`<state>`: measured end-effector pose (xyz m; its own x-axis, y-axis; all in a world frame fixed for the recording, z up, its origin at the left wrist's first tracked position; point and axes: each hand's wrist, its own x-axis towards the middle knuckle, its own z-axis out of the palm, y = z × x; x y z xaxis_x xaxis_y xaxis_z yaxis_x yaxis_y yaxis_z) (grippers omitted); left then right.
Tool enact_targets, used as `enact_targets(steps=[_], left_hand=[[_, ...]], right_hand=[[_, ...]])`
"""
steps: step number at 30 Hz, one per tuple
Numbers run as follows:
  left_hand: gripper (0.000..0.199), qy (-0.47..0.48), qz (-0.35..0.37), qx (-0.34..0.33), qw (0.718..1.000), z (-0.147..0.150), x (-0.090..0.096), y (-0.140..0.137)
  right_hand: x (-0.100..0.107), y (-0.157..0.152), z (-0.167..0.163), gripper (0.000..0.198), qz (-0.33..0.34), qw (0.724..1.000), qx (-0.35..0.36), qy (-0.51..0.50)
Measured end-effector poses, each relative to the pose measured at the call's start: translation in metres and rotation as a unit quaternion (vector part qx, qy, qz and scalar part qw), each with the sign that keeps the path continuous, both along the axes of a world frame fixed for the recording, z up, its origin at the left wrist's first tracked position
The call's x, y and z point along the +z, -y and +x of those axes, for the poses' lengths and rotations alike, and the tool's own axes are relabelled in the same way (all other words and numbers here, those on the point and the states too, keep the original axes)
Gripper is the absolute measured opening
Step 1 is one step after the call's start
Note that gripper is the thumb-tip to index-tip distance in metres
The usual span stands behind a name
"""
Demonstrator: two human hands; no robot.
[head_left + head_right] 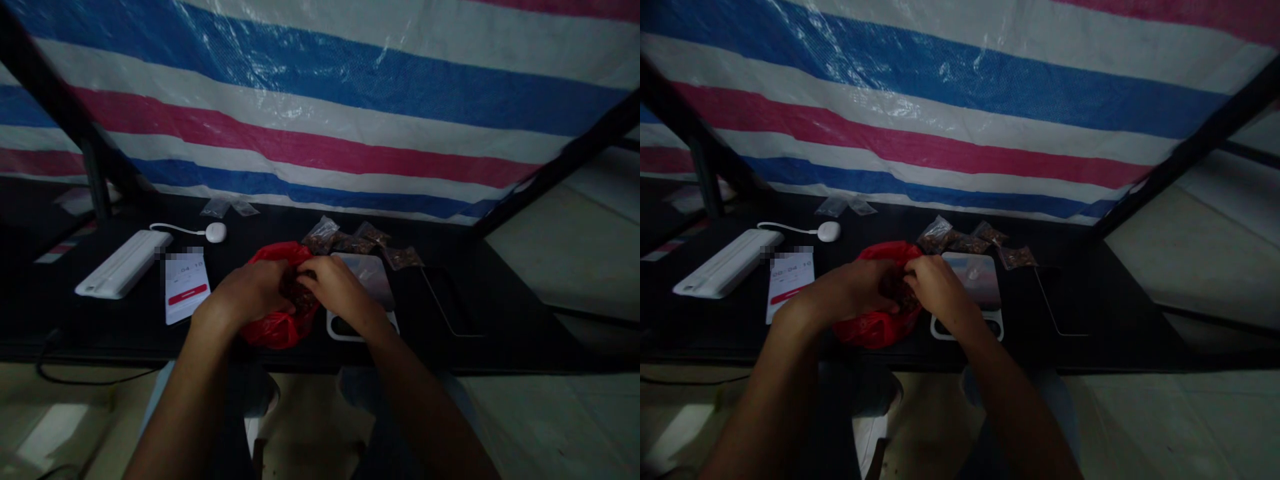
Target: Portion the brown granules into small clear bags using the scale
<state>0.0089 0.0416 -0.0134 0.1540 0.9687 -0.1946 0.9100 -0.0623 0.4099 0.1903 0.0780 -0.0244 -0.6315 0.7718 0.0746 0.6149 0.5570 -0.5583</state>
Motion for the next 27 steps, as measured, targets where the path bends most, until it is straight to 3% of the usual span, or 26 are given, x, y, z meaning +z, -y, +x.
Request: enact_targets(steps=[4,11,20,27], left_hand=[[0.066,-0.031,-0.005,-0.045,0.999,0.011,0.001,-0.001],[0.038,0.014,0.014,-0.095,0.995,0.01,-0.015,-0.011],[0.032,0.029,0.023,-0.107,0.994,0.01,-0.012,-0.015],[0.036,0.014,0.047,-0.115,0.992,0.012,-0.02,-0.018]], right_hand=[[0.016,-0.005,0.022,0.018,0.032,0.998,-0.042,-0.033],[0.05,-0.008,0.081,0.017,0.071,0.986,-0.145,0.035],[0.046,-0.009,0.092,0.017,0.05,0.985,-0.154,0.061],[0.045,-0.013,0.089,0.016,0.051,0.985,-0.152,0.07]])
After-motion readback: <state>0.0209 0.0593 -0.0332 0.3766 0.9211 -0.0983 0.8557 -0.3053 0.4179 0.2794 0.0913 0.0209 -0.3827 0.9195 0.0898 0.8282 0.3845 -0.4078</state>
